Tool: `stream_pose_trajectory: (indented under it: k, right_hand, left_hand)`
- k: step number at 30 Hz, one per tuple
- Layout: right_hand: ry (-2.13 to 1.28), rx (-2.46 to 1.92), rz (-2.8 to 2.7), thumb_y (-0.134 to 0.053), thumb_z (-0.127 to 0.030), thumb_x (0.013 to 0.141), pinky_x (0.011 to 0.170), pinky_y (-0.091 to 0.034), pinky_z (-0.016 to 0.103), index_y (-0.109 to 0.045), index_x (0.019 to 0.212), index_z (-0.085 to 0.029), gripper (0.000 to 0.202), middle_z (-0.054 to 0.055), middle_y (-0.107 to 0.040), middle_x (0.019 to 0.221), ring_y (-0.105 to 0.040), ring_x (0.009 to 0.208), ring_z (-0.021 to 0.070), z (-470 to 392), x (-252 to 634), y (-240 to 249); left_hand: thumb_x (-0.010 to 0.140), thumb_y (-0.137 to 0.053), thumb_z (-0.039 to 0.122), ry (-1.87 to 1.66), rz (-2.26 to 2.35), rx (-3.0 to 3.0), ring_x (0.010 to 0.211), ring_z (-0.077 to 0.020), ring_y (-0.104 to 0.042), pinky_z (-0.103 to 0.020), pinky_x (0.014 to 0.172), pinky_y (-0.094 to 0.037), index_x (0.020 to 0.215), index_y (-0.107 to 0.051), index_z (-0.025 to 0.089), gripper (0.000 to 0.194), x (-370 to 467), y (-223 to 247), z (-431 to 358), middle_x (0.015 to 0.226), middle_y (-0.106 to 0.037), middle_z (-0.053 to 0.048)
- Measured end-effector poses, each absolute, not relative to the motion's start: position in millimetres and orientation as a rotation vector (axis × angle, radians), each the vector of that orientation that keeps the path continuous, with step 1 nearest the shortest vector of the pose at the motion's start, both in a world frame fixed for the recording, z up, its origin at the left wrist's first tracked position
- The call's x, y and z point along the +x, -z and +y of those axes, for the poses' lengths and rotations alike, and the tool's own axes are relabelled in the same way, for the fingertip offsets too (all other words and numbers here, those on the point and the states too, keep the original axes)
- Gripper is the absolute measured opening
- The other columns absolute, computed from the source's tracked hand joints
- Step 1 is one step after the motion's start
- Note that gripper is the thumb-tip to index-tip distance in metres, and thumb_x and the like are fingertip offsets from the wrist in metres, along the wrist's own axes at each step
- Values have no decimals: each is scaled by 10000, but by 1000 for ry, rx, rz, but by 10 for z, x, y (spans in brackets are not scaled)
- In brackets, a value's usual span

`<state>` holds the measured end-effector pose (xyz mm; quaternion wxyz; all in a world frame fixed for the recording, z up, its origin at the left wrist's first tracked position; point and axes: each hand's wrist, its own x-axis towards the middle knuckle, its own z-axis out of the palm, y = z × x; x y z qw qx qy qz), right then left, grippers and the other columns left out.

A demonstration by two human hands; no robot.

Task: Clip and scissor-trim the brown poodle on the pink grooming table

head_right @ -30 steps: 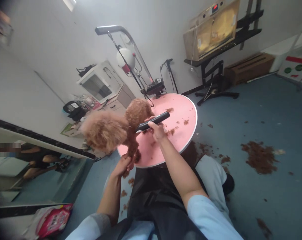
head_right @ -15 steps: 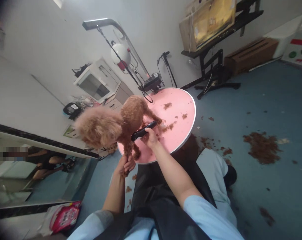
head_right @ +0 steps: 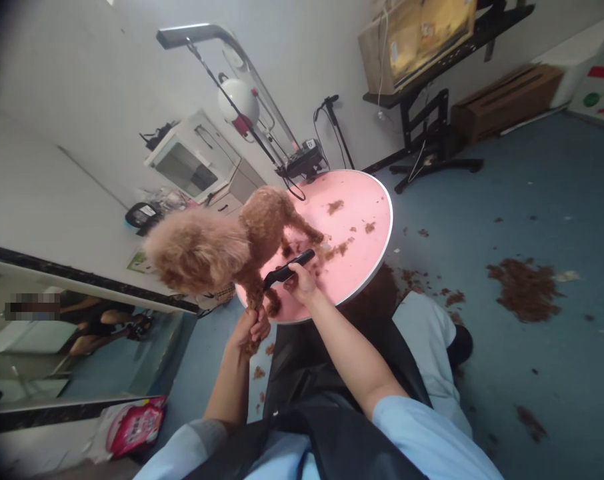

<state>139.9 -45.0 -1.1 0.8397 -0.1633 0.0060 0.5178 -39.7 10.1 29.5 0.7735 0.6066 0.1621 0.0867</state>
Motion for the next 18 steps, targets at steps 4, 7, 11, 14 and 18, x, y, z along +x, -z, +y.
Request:
stream_pose_trajectory:
  k: [4, 7, 11, 14, 18]
  right_hand:
    - [-1108, -321, 62, -661, -264, 660, 339, -328, 187, -549, 696, -203, 133, 0, -689, 658, -451, 412, 74, -431, 1374, -31]
    - [-1190, -340, 41, -666, -261, 658, 350, -353, 193, -568, 700, -194, 126, 27, -703, 668, -532, 458, 103, -449, 1302, -34]
    - [-1191, -374, 58, -669, -267, 657, 352, -356, 186, -561, 697, -189, 139, 27, -705, 662, -540, 457, 100, -473, 1272, -17]
    - [-1062, -381, 110, -681, -297, 664, 319, -301, 177, -536, 672, -198, 176, -17, -657, 581, -423, 375, 62, -477, 1243, -14]
    - [-1073, -434, 70, -725, -280, 610, 290, -251, 197, -540, 656, -197, 208, -19, -619, 512, -366, 338, 63, -523, 1162, 14]
  left_hand:
    - [719, -708, 617, -184, 352, 1309, 243, -43, -250, -181, 347, -305, 645, -449, 173, 519, -384, -318, 98, 350, -271, 110]
    - [706, -712, 628, -176, 369, 1320, 249, -42, -255, -178, 341, -298, 652, -464, 170, 523, -380, -364, 86, 354, -275, 111]
    - [695, -726, 623, -202, 454, 1399, 262, -47, -319, -184, 350, -333, 658, -475, 163, 526, -402, -410, 46, 359, -345, 93]
    - [672, -746, 618, -227, 532, 1444, 274, -60, -378, -186, 358, -360, 669, -473, 163, 530, -428, -419, 5, 368, -396, 81]
    - [698, -735, 588, -213, 565, 1506, 308, -85, -452, -197, 374, -394, 647, -461, 164, 508, -487, -429, -37, 389, -457, 52]
